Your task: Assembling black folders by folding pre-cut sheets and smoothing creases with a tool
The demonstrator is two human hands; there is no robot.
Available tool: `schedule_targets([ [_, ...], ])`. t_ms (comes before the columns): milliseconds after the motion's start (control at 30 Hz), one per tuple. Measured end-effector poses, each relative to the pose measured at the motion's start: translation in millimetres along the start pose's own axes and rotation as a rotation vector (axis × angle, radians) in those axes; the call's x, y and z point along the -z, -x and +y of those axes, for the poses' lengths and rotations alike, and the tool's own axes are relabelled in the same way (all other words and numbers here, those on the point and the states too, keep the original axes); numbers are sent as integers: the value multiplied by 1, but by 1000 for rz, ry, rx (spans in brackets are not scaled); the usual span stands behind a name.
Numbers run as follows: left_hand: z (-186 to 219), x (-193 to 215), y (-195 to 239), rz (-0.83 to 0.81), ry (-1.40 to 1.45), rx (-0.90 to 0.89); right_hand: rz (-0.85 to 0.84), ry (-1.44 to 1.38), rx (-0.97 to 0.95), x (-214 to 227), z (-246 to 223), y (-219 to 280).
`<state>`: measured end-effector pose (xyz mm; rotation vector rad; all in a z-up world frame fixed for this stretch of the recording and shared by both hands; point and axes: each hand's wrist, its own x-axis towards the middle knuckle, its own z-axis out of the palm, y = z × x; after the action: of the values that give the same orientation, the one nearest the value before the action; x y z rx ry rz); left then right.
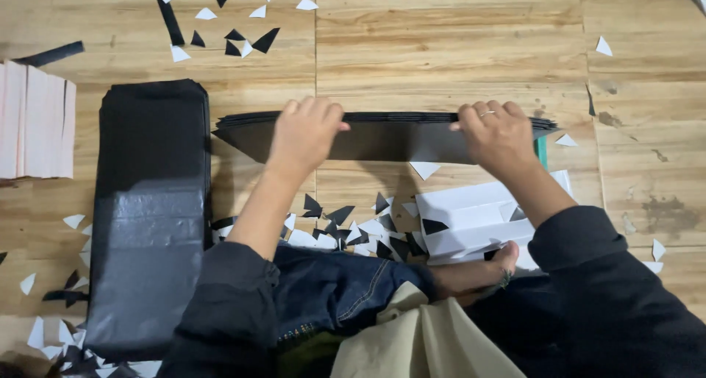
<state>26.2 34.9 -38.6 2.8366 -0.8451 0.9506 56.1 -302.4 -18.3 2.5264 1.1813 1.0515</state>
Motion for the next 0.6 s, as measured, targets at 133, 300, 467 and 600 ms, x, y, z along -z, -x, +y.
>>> schedule_targets([
  [133,-28,12,24,-35,-88,32,-2,29,-27,4,24,22],
  [300,-48,29,49,-40,-245,78,-57,132,-47,8,41,45],
  [467,-49,34,54,-46,-285,113,-5,70,-78,-6,43,53],
  [600,-43,38,50,-42,-264,136,90,-280,-214,-8,39,63],
])
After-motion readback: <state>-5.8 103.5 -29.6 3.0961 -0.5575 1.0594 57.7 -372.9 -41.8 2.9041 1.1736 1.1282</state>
